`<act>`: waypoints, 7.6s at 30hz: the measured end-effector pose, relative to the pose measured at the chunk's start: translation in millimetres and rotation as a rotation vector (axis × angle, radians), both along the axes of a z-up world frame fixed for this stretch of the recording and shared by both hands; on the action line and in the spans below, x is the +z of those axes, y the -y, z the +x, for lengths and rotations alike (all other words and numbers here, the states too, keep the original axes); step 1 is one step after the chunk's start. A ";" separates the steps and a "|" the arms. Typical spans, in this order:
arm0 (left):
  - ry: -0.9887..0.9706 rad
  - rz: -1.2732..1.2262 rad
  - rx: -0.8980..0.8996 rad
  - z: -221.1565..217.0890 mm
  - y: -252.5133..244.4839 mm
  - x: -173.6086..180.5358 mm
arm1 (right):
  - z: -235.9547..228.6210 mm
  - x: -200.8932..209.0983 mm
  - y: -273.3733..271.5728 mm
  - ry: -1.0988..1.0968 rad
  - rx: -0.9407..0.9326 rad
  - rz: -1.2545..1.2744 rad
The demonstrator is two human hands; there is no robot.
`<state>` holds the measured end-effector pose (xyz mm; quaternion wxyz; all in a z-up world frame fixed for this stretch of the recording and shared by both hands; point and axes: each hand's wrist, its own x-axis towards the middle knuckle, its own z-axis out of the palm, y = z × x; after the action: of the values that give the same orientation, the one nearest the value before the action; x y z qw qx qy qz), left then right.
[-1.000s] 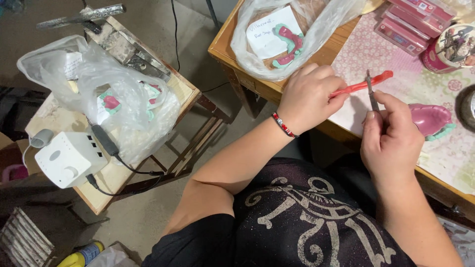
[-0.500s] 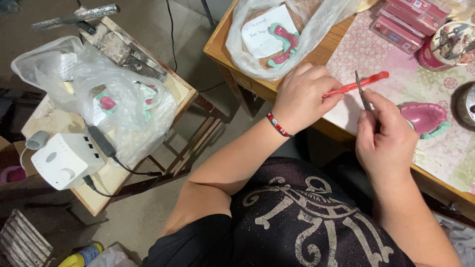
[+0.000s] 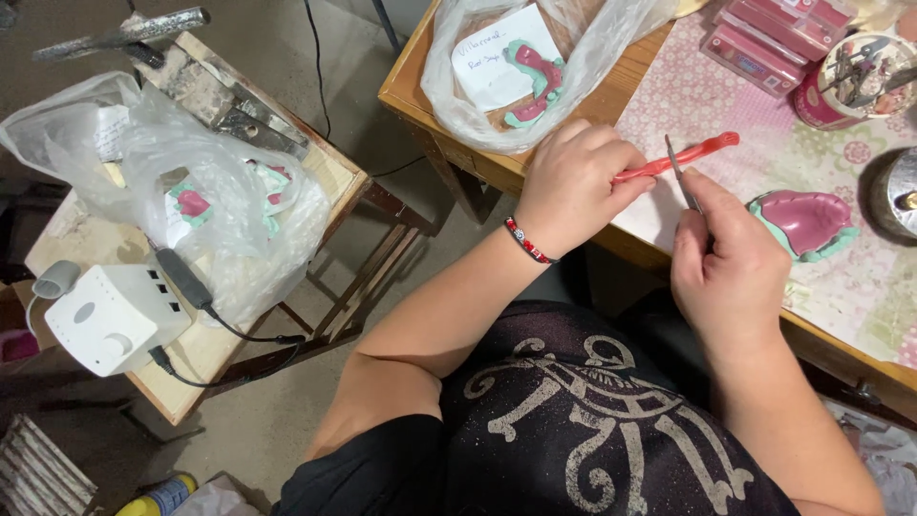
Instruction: Applying and shaping pink wax strips on a dental prosthetic model to form the gingival area
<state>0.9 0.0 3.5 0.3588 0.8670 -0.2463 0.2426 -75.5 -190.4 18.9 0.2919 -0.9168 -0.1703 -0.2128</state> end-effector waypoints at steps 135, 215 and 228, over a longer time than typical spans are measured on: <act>0.153 0.193 0.008 11.8 81.8 22.9 | -77.7 -13.9 215.3 0.176 -0.169 -0.005; 0.259 -0.156 -0.312 -22.9 156.6 55.4 | -15.2 1.9 133.5 0.474 -0.251 0.407; 0.289 -0.118 -0.317 -18.2 159.3 45.2 | -16.5 2.9 130.1 0.478 -0.221 0.404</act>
<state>-17.3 -159.3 48.7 0.4033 0.7511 -0.4140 0.3190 -92.0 -320.5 21.8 0.3946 -0.7774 -0.0879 -0.4819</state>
